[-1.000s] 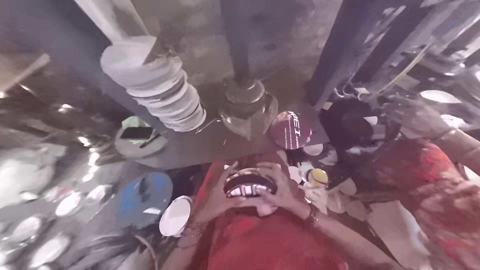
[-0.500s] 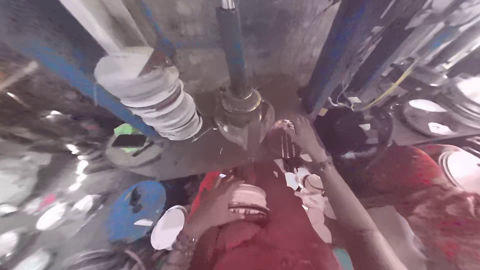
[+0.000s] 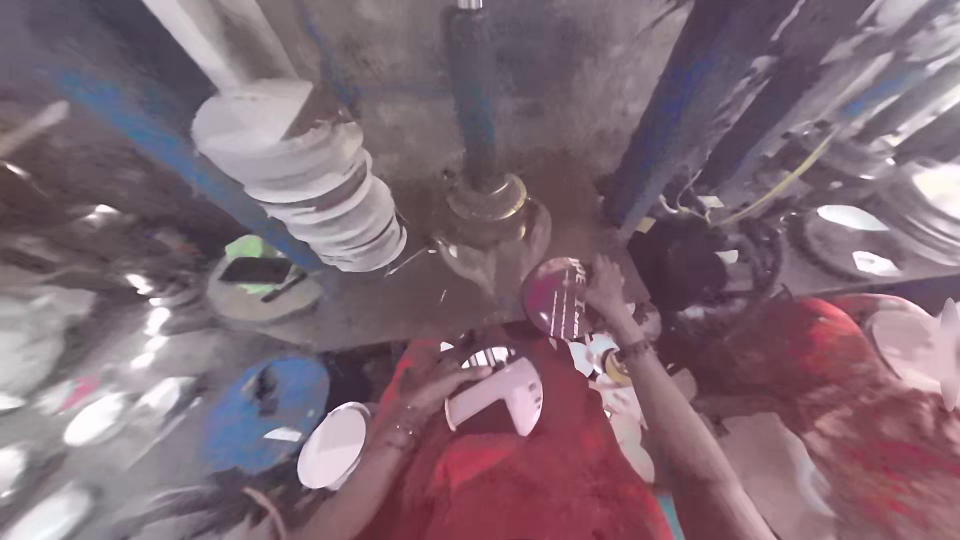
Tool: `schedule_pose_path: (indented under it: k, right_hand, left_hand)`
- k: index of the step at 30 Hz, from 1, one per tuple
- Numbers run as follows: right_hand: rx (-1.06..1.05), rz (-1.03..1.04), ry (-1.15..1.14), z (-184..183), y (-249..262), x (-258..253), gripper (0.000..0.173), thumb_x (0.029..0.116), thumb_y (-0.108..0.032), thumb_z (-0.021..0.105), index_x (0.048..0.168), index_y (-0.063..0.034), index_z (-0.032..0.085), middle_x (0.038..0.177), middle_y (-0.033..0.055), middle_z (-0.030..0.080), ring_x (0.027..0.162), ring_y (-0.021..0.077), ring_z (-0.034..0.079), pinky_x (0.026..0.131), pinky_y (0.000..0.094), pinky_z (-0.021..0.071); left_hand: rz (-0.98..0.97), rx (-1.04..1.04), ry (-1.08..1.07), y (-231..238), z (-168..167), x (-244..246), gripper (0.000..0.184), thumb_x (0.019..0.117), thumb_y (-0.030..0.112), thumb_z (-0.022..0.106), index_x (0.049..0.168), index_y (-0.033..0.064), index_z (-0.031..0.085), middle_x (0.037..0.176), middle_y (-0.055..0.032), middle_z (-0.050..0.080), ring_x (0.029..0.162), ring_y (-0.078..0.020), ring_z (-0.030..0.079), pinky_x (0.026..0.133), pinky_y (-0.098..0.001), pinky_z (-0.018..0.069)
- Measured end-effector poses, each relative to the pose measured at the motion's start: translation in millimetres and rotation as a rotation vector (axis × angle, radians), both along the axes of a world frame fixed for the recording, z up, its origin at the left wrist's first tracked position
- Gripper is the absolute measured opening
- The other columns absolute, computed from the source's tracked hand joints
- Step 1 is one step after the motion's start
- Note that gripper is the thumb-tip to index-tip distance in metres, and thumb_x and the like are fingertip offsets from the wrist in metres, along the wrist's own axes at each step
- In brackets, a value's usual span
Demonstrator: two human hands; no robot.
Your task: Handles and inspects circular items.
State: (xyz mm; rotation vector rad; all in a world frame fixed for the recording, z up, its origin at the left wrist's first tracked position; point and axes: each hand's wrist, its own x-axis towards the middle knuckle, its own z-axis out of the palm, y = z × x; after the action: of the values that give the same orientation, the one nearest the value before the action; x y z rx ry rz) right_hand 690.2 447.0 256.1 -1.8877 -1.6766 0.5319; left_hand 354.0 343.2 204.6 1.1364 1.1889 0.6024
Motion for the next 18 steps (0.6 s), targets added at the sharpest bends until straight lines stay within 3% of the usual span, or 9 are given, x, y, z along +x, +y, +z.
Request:
schedule_pose_path:
  k: [3, 6, 9, 15, 18]
  right_hand:
    - [-0.011, -0.037, 0.017, 4.6, -16.3, -12.2, 0.072, 0.0766, -0.038, 0.089, 0.133, -0.0025, 0.061, 0.133, 0.0266, 0.059, 0.128, 0.0484, 0.049, 0.103, 0.0698, 0.0364]
    - [-0.047, -0.081, 0.007, 6.2, -28.5, -27.6, 0.074, 0.0767, -0.04, 0.089, 0.134, -0.0025, 0.061, 0.136, 0.0255, 0.059, 0.13, 0.0483, 0.048, 0.107, 0.0693, 0.0339]
    - [-0.06, -0.091, -0.032, 8.0, -39.7, -41.6, 0.075, 0.0795, -0.042, 0.085, 0.135, 0.0006, 0.06, 0.139, 0.0262, 0.057, 0.133, 0.0487, 0.046, 0.107, 0.0692, 0.0333]
    - [-0.003, -0.161, -0.049, -3.1, -66.9, -50.7, 0.075, 0.0805, -0.05, 0.08, 0.133, 0.0011, 0.061, 0.136, 0.0279, 0.057, 0.131, 0.049, 0.048, 0.109, 0.0689, 0.0331]
    - [0.188, -0.192, 0.093, -27.6, -96.3, -56.5, 0.072, 0.0786, -0.042, 0.081, 0.125, 0.0089, 0.061, 0.131, 0.0342, 0.056, 0.129, 0.0519, 0.048, 0.108, 0.0667, 0.0347]
  left_hand:
    - [0.077, -0.145, -0.031, 11.8, 5.8, 11.6, 0.049, 0.092, 0.02, 0.074, 0.132, 0.0006, 0.055, 0.108, -0.0104, 0.07, 0.094, -0.0144, 0.069, 0.086, -0.0341, 0.0582]
    - [0.058, -0.209, -0.007, 28.2, 13.9, 23.5, 0.039, 0.0959, 0.021, 0.07, 0.127, -0.0007, 0.06, 0.111, -0.0103, 0.069, 0.098, -0.0139, 0.066, 0.09, -0.0338, 0.0541]
    - [-0.035, -0.22, -0.02, 38.9, 17.5, 32.9, 0.03, 0.1016, 0.023, 0.06, 0.123, 0.0021, 0.062, 0.105, -0.006, 0.069, 0.091, -0.0092, 0.066, 0.085, -0.0292, 0.0547]
    - [-0.012, -0.181, 0.011, 35.8, 14.7, 32.8, 0.044, 0.1025, 0.031, 0.059, 0.135, 0.0022, 0.057, 0.127, -0.0115, 0.064, 0.112, -0.0148, 0.061, 0.099, -0.0356, 0.0487]
    - [-0.031, -0.105, -0.014, 32.0, 12.2, 30.4, 0.04, 0.1027, 0.028, 0.059, 0.133, 0.0024, 0.058, 0.124, -0.008, 0.065, 0.109, -0.0092, 0.062, 0.097, -0.0305, 0.0495]
